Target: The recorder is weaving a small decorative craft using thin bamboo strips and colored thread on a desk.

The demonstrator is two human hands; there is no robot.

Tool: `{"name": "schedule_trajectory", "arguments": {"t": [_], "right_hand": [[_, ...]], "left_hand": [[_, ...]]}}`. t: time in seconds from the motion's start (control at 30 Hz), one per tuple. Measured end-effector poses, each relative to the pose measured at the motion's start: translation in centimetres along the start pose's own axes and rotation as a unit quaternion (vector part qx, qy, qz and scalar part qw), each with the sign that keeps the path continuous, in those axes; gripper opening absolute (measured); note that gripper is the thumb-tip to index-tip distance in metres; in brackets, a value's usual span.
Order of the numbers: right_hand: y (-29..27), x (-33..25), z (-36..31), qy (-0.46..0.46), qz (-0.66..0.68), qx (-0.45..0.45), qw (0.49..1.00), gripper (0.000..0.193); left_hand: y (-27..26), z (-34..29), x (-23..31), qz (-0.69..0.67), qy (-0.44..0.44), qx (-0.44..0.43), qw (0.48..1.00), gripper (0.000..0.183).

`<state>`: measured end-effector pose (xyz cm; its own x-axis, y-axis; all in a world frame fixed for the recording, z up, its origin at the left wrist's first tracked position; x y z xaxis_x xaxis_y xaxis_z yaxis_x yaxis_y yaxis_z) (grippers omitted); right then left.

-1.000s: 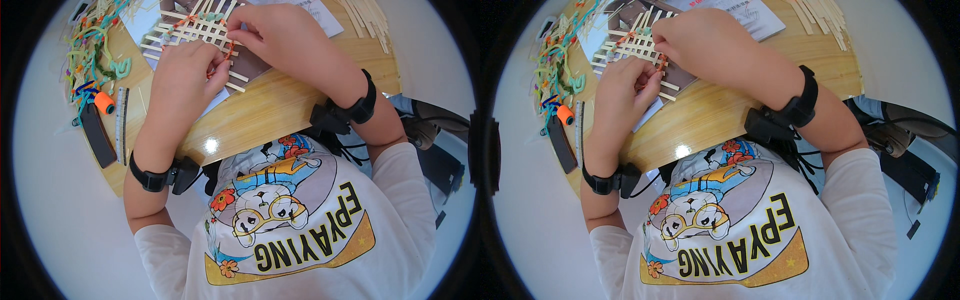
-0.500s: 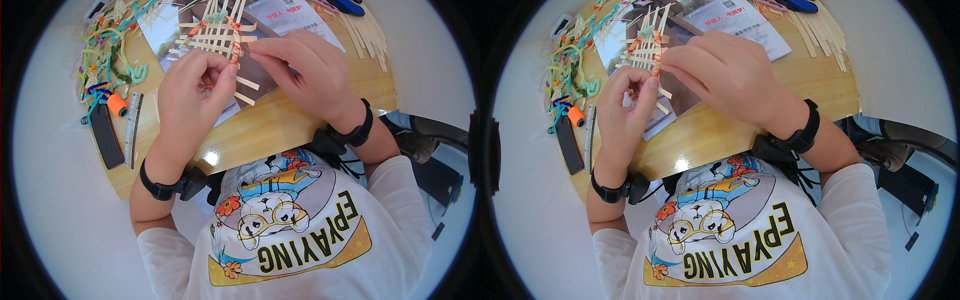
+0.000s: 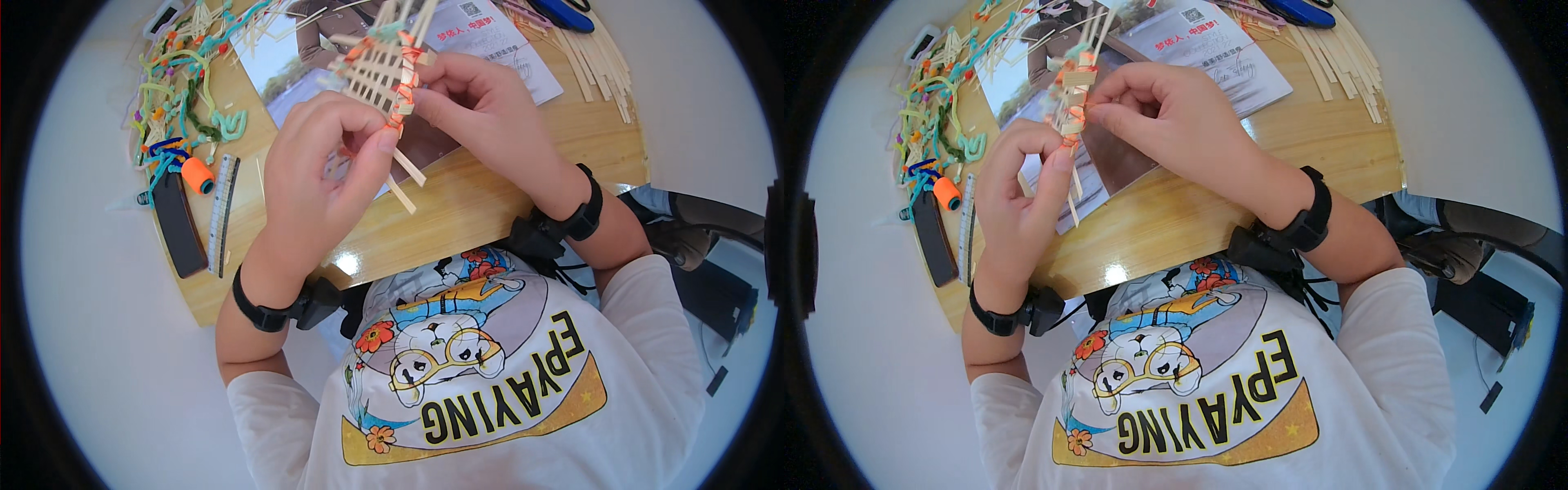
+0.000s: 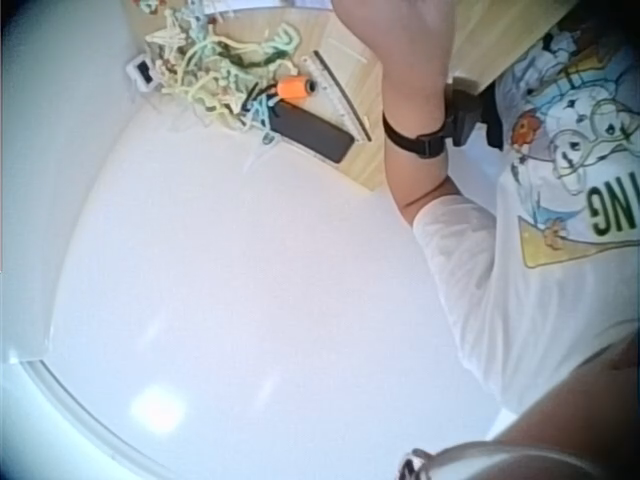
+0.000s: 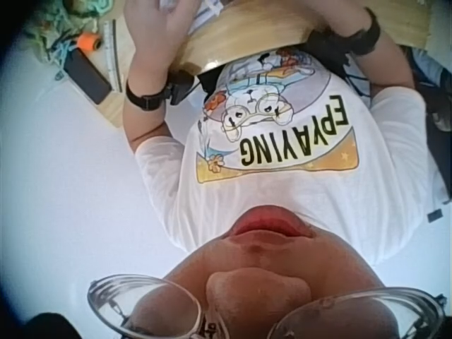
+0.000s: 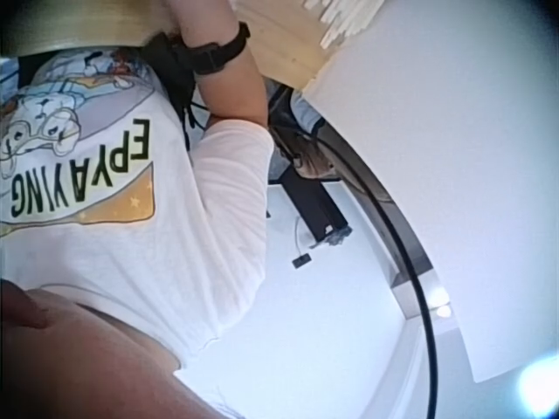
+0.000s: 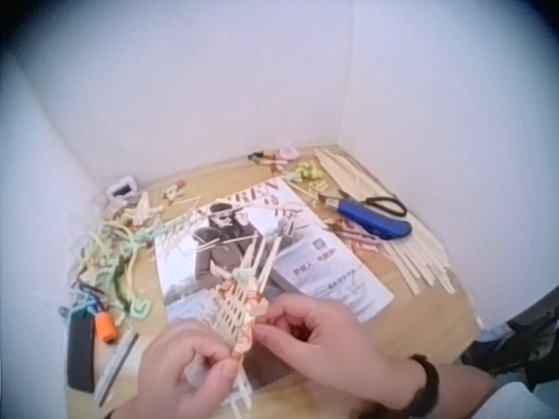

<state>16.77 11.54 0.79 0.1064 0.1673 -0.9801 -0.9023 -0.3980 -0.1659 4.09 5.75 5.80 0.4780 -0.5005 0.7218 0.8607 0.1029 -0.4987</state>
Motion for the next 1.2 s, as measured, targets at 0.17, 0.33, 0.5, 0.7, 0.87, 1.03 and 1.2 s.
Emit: {"name": "schedule_trajectory", "arguments": {"t": [0.17,0.33,0.5,0.7,0.87,1.03,1.2], "right_hand": [[0.0,1.1,0.7,0.048,0.091,-0.038,0.994,0.015],[0.6,0.5,0.5,0.029,0.183,-0.137,0.973,0.019],[2.2,1.1,0.0,0.090,0.278,-0.191,0.937,0.017],[1.8,1.2,-0.2,0.079,0.241,-0.165,0.953,0.017],[2.3,0.5,-0.5,0.034,0.144,-0.148,0.978,0.014],[3.0,0.9,-0.9,0.022,0.117,-0.161,0.980,0.013],[2.5,0.2,-0.8,-0.017,0.095,-0.123,0.988,0.013]], "left_hand": [[0.3,-0.1,0.8,-0.026,0.036,-0.021,0.999,0.009],[0.1,0.1,-0.3,-0.041,0.000,-0.016,0.999,0.008],[0.0,0.2,-0.4,-0.021,0.019,-0.045,0.999,0.007],[0.8,0.7,0.1,0.036,0.060,-0.091,0.993,0.011],[0.4,0.4,-1.4,-0.128,-0.049,-0.038,0.990,0.016],[0.2,0.1,-0.3,-0.034,-0.014,-0.026,0.999,0.013],[0.1,0.1,-0.1,-0.038,-0.014,-0.032,0.999,0.010]]}}
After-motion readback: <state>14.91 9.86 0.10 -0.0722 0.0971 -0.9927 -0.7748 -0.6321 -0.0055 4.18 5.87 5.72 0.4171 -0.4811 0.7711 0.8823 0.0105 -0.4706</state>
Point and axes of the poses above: each hand's wrist, its own z-axis towards the middle knuckle, its own y-axis out of the palm, x = y × z, the point moved 10 cm from there along z, towards the middle knuckle
